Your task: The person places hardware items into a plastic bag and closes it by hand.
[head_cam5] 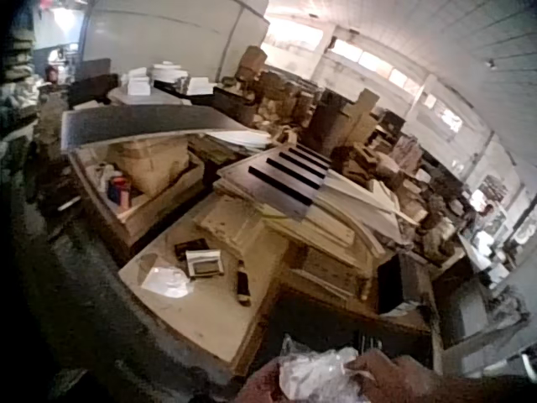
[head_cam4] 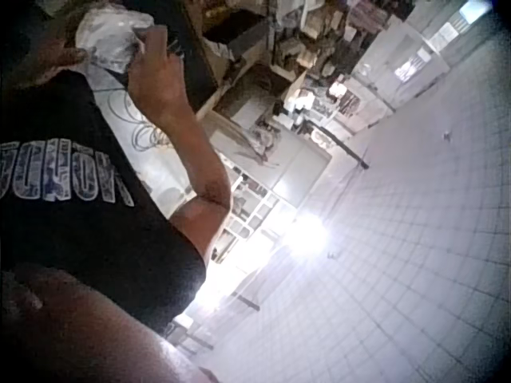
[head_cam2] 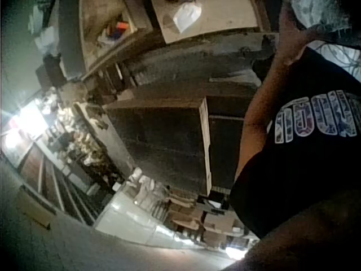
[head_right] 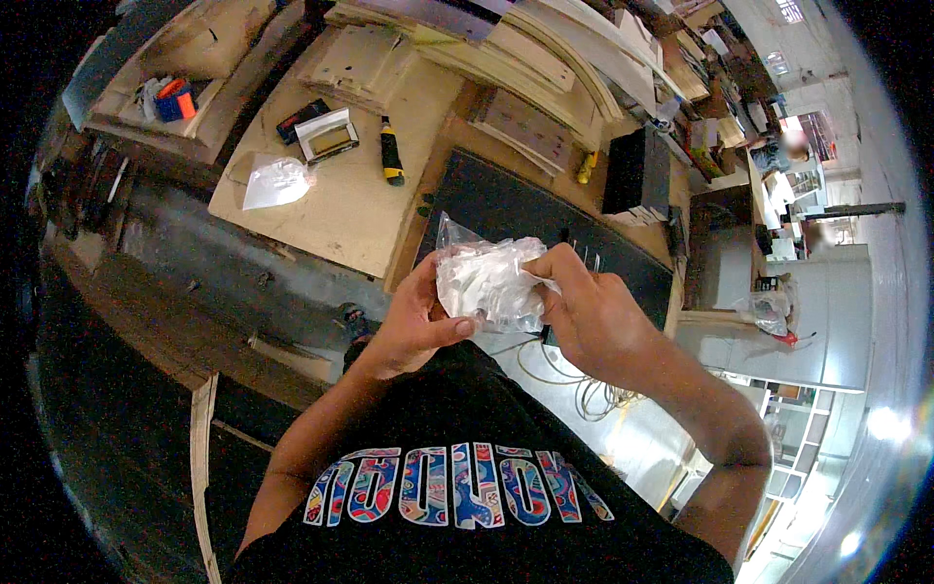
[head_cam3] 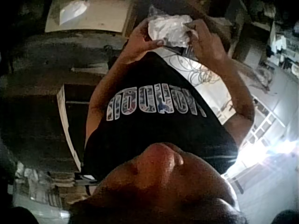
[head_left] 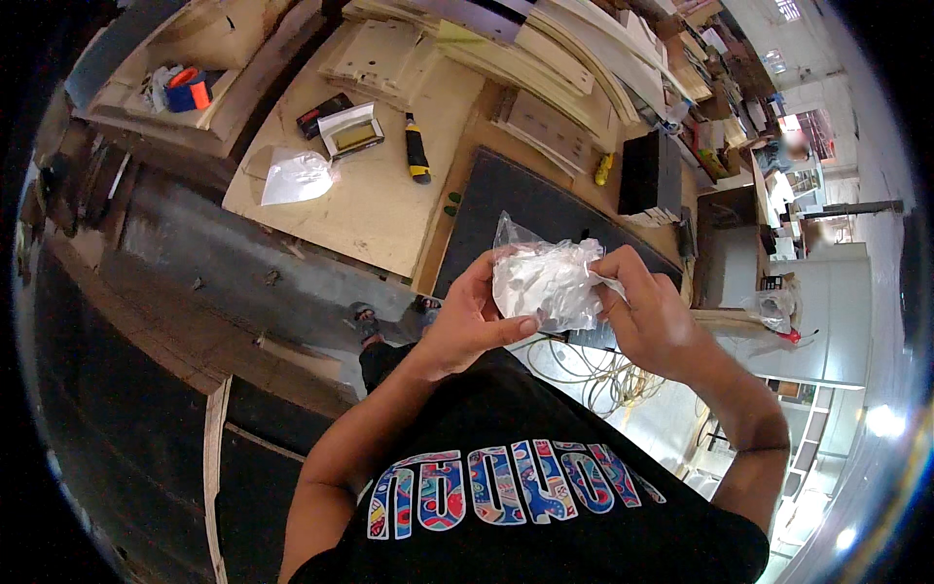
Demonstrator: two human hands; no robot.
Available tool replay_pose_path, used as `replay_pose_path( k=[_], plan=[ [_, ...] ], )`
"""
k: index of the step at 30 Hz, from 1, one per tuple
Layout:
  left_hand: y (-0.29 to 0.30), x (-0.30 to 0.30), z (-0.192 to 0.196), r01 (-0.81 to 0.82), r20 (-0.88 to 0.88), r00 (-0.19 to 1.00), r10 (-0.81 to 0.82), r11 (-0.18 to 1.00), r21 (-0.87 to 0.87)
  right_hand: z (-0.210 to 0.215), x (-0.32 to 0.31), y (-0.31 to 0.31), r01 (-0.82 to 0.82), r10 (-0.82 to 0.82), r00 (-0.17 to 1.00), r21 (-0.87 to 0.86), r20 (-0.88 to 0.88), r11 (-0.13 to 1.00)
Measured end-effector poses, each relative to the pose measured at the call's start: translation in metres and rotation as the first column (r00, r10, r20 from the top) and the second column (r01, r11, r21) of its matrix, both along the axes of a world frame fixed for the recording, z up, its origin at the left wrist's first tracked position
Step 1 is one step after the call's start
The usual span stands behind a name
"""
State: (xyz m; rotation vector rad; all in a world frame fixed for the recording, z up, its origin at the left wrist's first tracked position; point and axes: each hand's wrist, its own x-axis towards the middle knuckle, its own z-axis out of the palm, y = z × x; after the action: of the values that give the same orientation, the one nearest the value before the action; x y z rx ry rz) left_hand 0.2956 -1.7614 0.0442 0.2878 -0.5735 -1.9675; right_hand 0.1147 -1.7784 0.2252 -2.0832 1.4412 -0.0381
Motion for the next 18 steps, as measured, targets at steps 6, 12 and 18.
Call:
replay_pose_path(
  k=[6,12,18],
  plan=[
    [0.002,0.007,-0.004,-0.170,0.244,0.948,0.205,0.973,-0.157,-0.005,0.000,-0.004,0.009,-0.010,0.999,0.018,0.039,1.000],
    [0.005,0.033,0.028,-0.001,0.635,0.320,0.703,0.671,-0.742,-0.010,-0.001,-0.001,-0.043,0.044,0.998,0.007,-0.040,0.999],
    [-0.006,0.020,0.049,0.266,0.654,0.129,0.745,0.610,-0.747,-0.020,0.009,0.001,-0.123,0.119,0.990,-0.044,-0.076,0.991]
  ],
)
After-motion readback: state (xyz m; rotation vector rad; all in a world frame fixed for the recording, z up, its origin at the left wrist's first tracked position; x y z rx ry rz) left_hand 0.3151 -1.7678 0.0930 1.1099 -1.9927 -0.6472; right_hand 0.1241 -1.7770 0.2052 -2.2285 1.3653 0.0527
